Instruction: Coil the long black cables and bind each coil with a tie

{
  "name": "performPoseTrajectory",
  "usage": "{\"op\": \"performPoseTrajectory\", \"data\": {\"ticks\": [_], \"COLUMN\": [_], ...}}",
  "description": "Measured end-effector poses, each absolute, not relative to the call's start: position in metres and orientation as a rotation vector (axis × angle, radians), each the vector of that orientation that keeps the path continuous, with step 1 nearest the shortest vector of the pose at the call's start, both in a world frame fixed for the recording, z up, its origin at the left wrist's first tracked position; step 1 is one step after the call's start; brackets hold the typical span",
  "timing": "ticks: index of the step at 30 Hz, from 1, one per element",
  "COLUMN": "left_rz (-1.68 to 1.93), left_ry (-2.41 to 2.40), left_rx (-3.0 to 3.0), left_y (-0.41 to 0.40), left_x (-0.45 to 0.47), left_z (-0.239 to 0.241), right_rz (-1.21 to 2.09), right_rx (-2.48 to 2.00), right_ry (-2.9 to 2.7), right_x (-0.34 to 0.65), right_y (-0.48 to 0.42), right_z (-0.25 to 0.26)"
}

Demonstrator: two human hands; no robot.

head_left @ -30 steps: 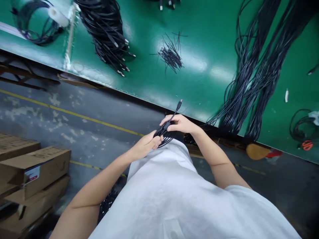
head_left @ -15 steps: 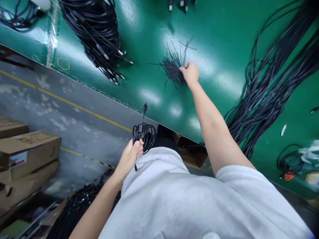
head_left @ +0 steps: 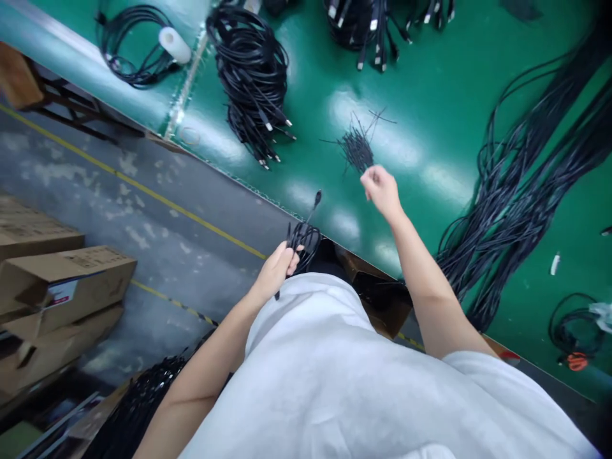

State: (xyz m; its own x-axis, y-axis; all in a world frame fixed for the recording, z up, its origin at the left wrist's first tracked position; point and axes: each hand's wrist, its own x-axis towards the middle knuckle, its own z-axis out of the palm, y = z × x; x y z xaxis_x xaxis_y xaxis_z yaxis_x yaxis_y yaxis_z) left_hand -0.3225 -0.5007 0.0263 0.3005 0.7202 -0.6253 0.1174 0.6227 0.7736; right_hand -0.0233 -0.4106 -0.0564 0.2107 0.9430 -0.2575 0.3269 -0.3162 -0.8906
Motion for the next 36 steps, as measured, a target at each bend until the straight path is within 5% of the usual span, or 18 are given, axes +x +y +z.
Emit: {"op": "performPoseTrajectory", "data": {"ticks": [6,12,22,30,36], "left_rz": [0.436,0.416,0.632,0.576,0.392], "left_ry": [1.082,0.919,1.162,1.301,1.384], "left_rx": [1.001,1.031,0.989,1.132,1.38], "left_y": [-0.505,-0.526,-0.533,-0.531,-0.528], "left_x": [-0.324,-0.332,-0.345,-0.361,-0.367], "left_z": [0.035,0.033,0.025,0.034,0.031], "right_rz": [1.985,1.694,1.917,1.426,0.467], "right_rx": [-1.216,-1.18,-1.116,-1.44,-1.3], "right_ry": [-0.486,-0.251,-0.479,-1.479,-2.217], "right_x": [-0.166,-0.203,-0.218,-0.203,-0.194], "right_y": [-0.559,-0.54,-0.529,-0.536,-0.528], "right_z": [-0.004,-0.007,0.003,-0.009,-0.006]}}
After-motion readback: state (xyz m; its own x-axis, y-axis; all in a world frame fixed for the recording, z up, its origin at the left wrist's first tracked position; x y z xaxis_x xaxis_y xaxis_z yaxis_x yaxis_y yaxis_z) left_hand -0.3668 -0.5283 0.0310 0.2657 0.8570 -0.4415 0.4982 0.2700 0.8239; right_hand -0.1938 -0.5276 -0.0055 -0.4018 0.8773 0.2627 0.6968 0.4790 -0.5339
